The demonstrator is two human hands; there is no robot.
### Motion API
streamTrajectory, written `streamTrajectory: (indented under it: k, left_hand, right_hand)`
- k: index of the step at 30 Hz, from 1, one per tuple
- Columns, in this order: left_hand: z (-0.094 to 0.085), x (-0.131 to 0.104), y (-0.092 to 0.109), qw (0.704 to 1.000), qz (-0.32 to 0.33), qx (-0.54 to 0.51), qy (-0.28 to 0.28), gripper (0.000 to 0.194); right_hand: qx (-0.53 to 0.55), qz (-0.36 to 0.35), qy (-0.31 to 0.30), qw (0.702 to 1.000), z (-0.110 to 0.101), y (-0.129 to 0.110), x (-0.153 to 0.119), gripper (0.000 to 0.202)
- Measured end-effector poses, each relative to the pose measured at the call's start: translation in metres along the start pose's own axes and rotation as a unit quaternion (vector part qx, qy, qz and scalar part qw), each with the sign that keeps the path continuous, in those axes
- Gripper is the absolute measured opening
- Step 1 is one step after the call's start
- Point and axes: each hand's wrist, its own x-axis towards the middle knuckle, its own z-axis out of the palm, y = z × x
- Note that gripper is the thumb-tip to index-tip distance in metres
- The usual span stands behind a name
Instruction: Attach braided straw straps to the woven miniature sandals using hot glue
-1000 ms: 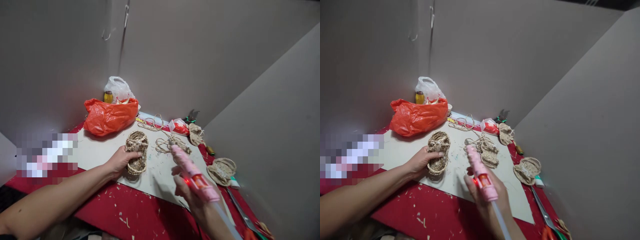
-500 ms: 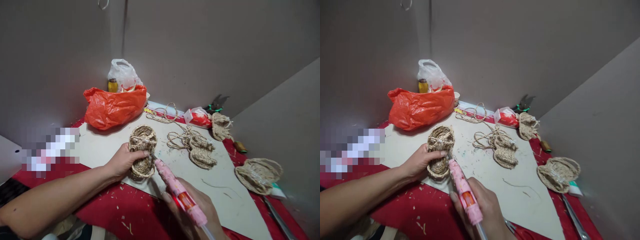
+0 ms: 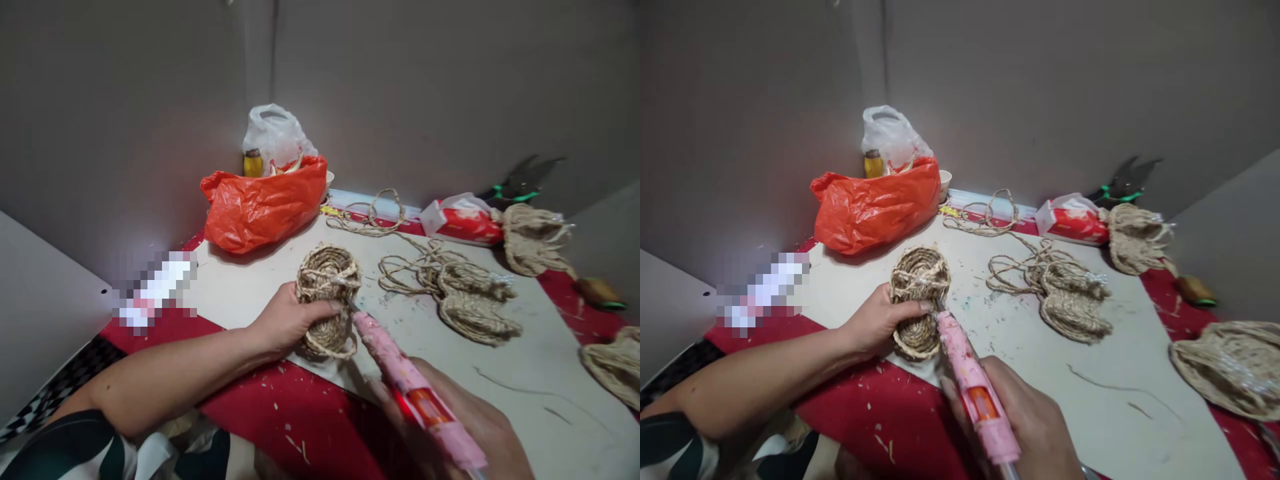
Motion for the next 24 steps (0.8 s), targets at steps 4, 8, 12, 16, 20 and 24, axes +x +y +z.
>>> streamTrajectory:
  k: [4, 8, 12, 16, 20, 24]
  left_hand:
    - [-0.0010, 0.0002, -0.0015, 1.000, 0.001, 0.005, -0.006, 0.021]
    - [-0.0019, 0.0012, -0.0025, 1.000, 0.007, 0.013, 0.000, 0.020]
    - [-0.0011, 0.0007, -0.0019, 1.000, -0.007, 0.021, -0.007, 0.019]
    - [0.0009, -0.0002, -0.0004, 1.000, -0.017, 0.020, -0.009, 0.018]
    - [0.0019, -0.0001, 0.0002, 1.000, -0.014, 0.023, -0.003, 0.016]
    - [0.0014, 0.0003, 0.0000, 1.000, -0.016, 0.021, -0.003, 0.016]
  right_hand:
    - [-0.019, -0.040, -0.014, 0.999, -0.0018, 0.0038, 0.0005, 0.016]
    - [-0.035, -0.053, -0.008, 0.998, -0.0033, 0.0027, 0.0008, 0.018]
    - [-0.031, -0.051, 0.003, 0.998, -0.0021, 0.0016, 0.0024, 0.020]
    - [-0.012, -0.057, 0.005, 0.998, -0.0016, 0.0042, 0.0037, 0.020]
    - [0.014, -0.058, -0.013, 0.998, -0.0035, 0.0047, 0.0041, 0.019]
    - [0.008, -0.059, -0.014, 0.998, -0.0042, 0.0054, 0.0037, 0.022]
